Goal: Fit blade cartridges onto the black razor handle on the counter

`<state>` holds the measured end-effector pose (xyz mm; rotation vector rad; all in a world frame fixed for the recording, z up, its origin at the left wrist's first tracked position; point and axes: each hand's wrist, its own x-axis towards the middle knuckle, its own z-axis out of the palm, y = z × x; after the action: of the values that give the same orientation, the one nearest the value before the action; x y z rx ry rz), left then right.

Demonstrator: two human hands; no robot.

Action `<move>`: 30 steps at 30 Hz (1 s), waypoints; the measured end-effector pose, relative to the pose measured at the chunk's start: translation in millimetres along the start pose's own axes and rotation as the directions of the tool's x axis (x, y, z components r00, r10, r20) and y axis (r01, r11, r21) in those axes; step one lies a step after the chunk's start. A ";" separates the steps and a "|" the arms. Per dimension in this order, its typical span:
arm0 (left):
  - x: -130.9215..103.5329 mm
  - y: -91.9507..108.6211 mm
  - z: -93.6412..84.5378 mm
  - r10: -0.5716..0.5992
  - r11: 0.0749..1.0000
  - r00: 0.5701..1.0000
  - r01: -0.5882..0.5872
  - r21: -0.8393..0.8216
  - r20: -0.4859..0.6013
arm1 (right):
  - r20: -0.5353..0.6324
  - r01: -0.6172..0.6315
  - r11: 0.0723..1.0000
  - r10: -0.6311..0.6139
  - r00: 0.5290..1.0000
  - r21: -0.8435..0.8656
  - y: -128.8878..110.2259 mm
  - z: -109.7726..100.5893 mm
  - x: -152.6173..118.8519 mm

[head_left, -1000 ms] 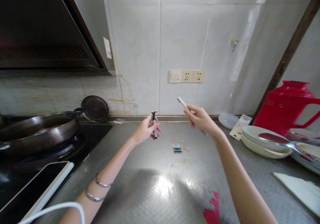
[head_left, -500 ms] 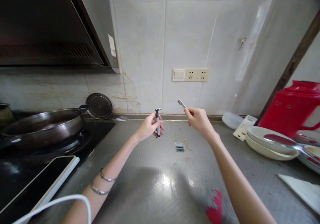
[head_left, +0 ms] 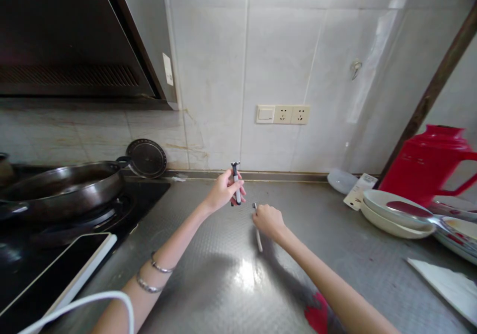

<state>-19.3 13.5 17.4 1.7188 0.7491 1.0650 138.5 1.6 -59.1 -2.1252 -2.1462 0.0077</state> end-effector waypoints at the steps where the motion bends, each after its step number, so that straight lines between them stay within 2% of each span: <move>1: 0.0 -0.6 0.4 0.001 1.000 1.000 -0.001 0.004 0.001 | 0.011 0.009 1.000 -0.009 1.000 -0.007 -1.6 4.2 -2.0; 10: 0.4 -3.4 2.9 -0.003 1.000 1.000 0.003 0.015 -0.013 | 0.059 0.060 0.997 -0.058 0.997 -0.049 -10.2 27.9 -7.6; 20: 0.7 -5.8 4.9 -0.011 1.000 1.000 0.011 0.024 -0.001 | 0.008 0.077 0.995 -0.077 0.997 -0.064 -8.2 30.2 -5.9; 25: 0.2 -7.0 6.5 -0.017 0.999 1.000 0.017 0.032 -0.006 | -0.025 0.088 0.994 -0.090 0.996 -0.064 11.1 13.5 6.5; 30: 0.2 -7.1 6.0 -0.001 1.000 0.998 0.002 0.020 -0.059 | 0.008 0.218 0.976 -0.218 0.976 -0.027 47.8 -6.4 21.3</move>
<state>-13.9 13.9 9.9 1.7099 0.8008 1.1146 186.5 23.0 -55.2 -1.8924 -2.3830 -0.0374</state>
